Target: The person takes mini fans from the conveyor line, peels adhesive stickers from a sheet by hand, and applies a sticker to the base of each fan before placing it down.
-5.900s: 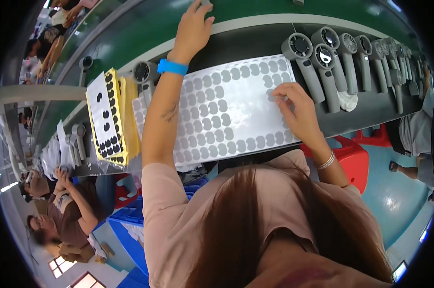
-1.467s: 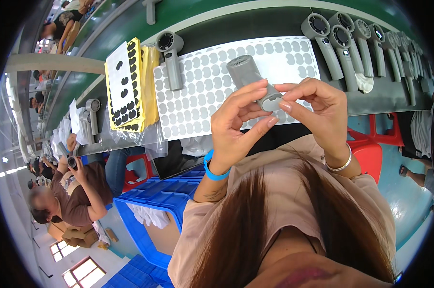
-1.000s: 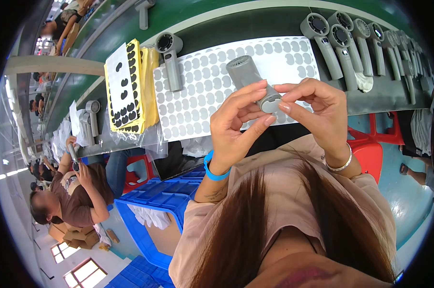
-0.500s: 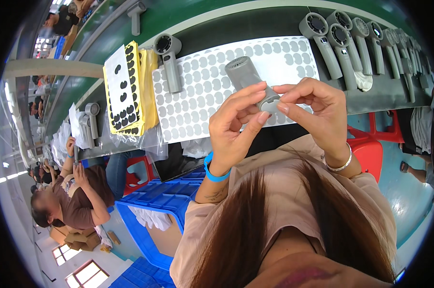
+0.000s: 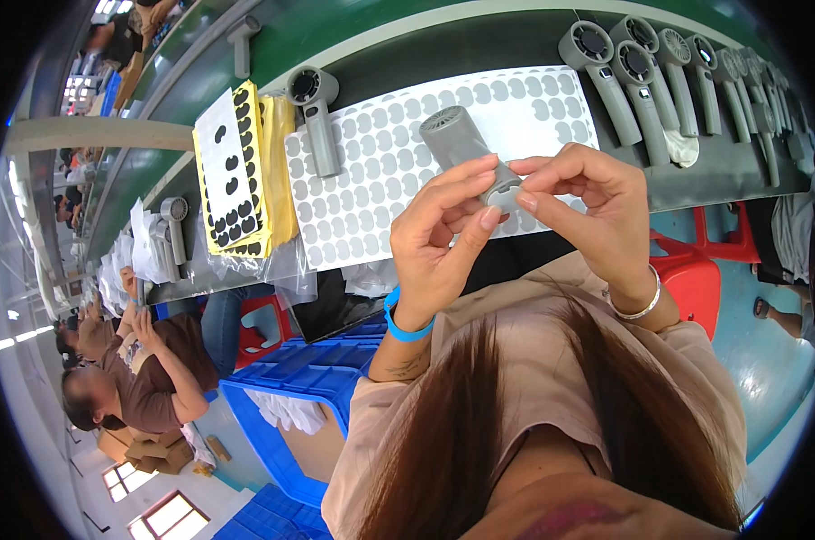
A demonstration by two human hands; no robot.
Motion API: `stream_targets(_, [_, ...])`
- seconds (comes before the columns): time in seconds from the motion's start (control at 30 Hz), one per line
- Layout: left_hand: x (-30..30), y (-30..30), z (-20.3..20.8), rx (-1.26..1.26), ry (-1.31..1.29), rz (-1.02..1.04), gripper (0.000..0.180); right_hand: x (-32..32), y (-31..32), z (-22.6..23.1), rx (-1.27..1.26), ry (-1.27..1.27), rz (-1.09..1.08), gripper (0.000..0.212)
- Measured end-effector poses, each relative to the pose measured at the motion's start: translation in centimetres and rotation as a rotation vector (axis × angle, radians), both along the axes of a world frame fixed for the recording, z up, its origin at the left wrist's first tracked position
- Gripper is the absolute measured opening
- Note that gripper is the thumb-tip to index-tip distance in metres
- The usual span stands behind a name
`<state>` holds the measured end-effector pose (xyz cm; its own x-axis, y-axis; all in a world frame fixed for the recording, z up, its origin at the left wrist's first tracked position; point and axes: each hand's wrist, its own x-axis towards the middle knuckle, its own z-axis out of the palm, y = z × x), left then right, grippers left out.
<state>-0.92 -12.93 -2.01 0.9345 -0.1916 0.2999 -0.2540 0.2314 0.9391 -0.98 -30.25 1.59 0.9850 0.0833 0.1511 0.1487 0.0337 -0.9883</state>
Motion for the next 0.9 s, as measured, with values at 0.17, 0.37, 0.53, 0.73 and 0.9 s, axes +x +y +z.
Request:
stream_targets(0.17, [-0.1, -0.1, 0.0, -0.011, 0.001, -0.001, 0.027, 0.0, 0.0, -0.1, -0.005, -0.01, 0.005, 0.009])
stream_targets(0.37, [-0.2, -0.4, 0.1, 0.024, -0.01, 0.048, 0.025, -0.1, 0.1, -0.3, 0.003, -0.055, -0.023, 0.008])
stream_targets(0.53, [-0.5, -1.2, 0.3, 0.075, -0.062, 0.154, 0.022, -0.6, 0.2, 0.1, -0.191, -0.146, -0.088, 0.01])
stream_targets(0.73, [-0.4, -1.6, 0.3, 0.078, -0.079, 0.173, 0.02, -0.6, 0.0, 0.1, -0.395, -0.264, -0.157, 0.009])
stream_targets(0.9, [-0.5, -1.7, 0.2, 0.078, -0.084, 0.178, 0.019, -0.7, 0.1, 0.2, -0.393, -0.249, -0.178, 0.008])
